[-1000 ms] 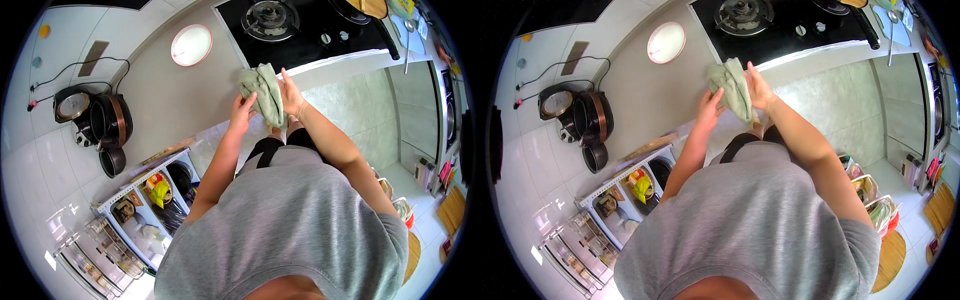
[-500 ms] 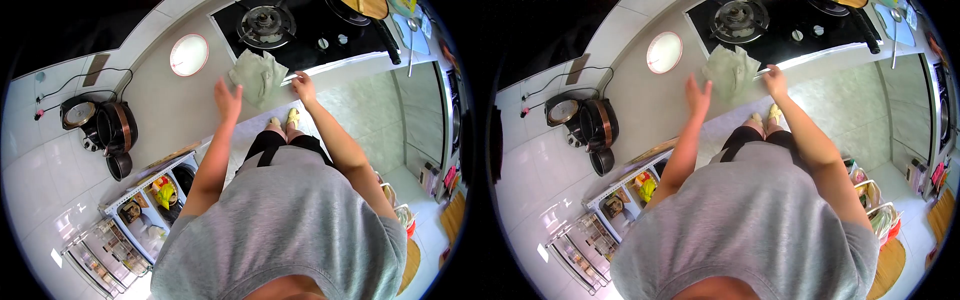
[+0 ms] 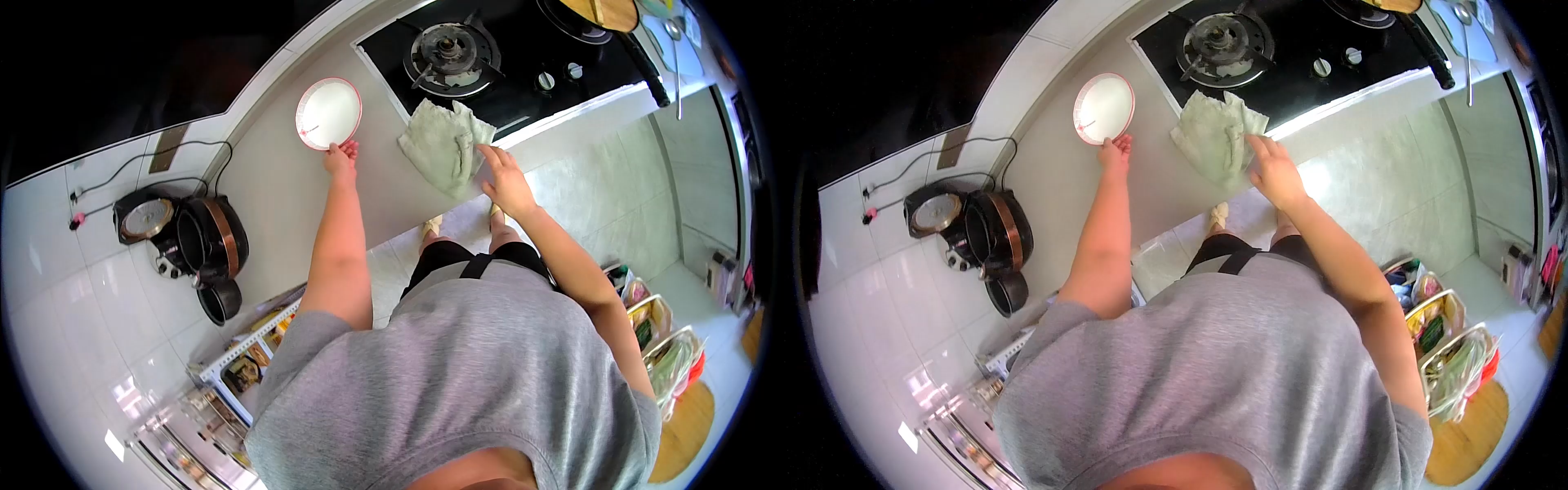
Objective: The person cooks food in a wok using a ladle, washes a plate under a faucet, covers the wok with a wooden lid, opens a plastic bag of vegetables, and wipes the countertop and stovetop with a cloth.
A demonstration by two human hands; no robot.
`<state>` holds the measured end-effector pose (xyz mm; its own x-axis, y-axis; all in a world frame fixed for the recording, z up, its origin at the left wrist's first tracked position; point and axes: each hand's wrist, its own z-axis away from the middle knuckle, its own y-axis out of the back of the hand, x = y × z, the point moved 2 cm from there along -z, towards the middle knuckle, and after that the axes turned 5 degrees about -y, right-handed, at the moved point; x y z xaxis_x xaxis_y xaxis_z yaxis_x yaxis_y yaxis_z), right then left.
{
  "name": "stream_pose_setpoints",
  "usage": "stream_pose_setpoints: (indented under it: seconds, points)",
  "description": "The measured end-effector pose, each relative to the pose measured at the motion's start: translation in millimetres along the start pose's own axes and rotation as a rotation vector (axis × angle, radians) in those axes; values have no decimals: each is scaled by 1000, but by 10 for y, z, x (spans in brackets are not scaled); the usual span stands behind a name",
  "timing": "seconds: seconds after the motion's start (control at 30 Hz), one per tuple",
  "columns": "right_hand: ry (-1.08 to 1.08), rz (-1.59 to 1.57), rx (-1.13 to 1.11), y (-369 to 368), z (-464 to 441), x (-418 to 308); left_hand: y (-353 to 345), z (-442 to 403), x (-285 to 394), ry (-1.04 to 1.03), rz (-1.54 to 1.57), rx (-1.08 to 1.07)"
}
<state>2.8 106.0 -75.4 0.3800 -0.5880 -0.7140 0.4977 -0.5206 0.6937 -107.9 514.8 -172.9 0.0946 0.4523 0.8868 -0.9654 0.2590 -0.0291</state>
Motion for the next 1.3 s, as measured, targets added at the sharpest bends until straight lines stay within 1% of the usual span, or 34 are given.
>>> stream_pose_setpoints:
  seconds: [0.03, 0.07, 0.1, 0.13, 0.2, 0.23, 0.27, 0.3, 0.33, 0.4, 0.47, 0.5, 0.57, 0.6, 0.63, 0.67, 0.7, 0.73, 0.77, 0.8, 0.83, 0.87, 0.9, 0.93, 0.97, 1.0, 1.03, 1.07, 1.1, 1.13, 1.17, 1.2, 1.23, 1.3]
  points:
    - [29, 17, -17, -45, -55, -110, 18, -61, 18, -13, -8, -86]
    - [56, 32, -33, -108, -97, -204, 32, -119, 15, -8, -17, -106]
    - [37, 31, -18, -222, -122, -254, 45, -100, 64, 11, 36, -8]
    - [-11, 127, -29, -384, -142, -292, 101, -115, 81, 27, 85, 89]
    - [-108, 300, -80, -678, -173, -380, 305, -163, 111, 26, 21, 70]
    - [-118, 294, -58, -764, -204, -477, 430, -229, 138, 26, -27, 74]
    - [-178, 312, -42, -852, -207, -551, 578, -302, 167, 22, -33, 53]
    - [-243, 331, -31, -935, -181, -620, 747, -359, 189, 7, -102, 13]
    - [-262, 329, -21, -1028, -189, -676, 908, -419, 215, -8, -171, -25]
    - [-214, 332, 1, -1245, -225, -780, 1247, -577, 294, 16, -203, -77]
    - [-227, 339, 13, -1469, -278, -876, 1554, -701, 374, 37, -235, -124]
    - [-217, 350, 26, -1563, -323, -922, 1687, -749, 422, 62, -222, -116]
    - [-218, 315, 83, -1611, -382, -998, 1939, -932, 442, 83, -221, -122]
    - [-202, 219, 119, -1561, -410, -1034, 2101, -1111, 416, -24, -411, -9]
    - [-189, 122, 156, -1552, -440, -999, 2116, -1090, 515, -136, -599, 104]
    - [-123, -102, 325, -1477, -446, -916, 2120, -1005, 525, -143, -617, 84]
    - [-143, -106, 338, -1427, -429, -772, 1918, -554, 723, -659, -881, 136]
    - [-159, -147, 502, -1304, -394, -603, 1604, -48, 868, -1194, -1103, 186]
    - [-171, -186, 663, -1183, -324, -469, 1329, 266, 878, -1047, -999, -143]
    - [-298, -154, 755, -1026, -206, -386, 1129, 538, 811, -878, -887, -449]
    - [-421, -123, 842, -877, -98, -311, 947, 708, 665, -1081, -1050, -580]
    - [-561, 1, 905, -833, -57, -150, 726, 854, 486, -1285, -1214, -714]
    - [-704, 127, 966, -790, -45, 50, 458, 1056, 331, -1207, -1136, -814]
    - [-831, 187, 1000, -721, -43, 269, 159, 1283, 180, -1127, -1056, -910]
    - [-959, 248, 1029, -653, -68, 452, -88, 1478, 53, -1188, -1118, -919]
    - [-969, 234, 1026, -600, -155, 585, -303, 1627, -76, -1250, -1182, -925]
    - [-1129, 18, 995, -566, -222, 744, -492, 1726, -233, -1255, -1199, -928]
    - [-1281, -203, 954, -540, -268, 854, -670, 1778, -382, -1247, -1320, -840]
    - [-1288, -220, 951, -485, -328, 853, -801, 1762, -489, -1238, -1438, -746]
    - [-1358, -318, 974, -452, -381, 794, -886, 1723, -564, -1244, -1453, -745]
    - [-1426, -415, 993, -437, -423, 731, -955, 1673, -618, -1241, -1504, -657]
    - [-1485, -296, 972, -438, -450, 738, -1039, 1620, -661, -1238, -1551, -570]
    - [-1492, -308, 969, -411, -476, 731, -1127, 1517, -690, -1246, -1561, -571]
    - [-1525, -325, 921, -369, -469, 702, -1220, 1253, -613, -1230, -1529, -450]
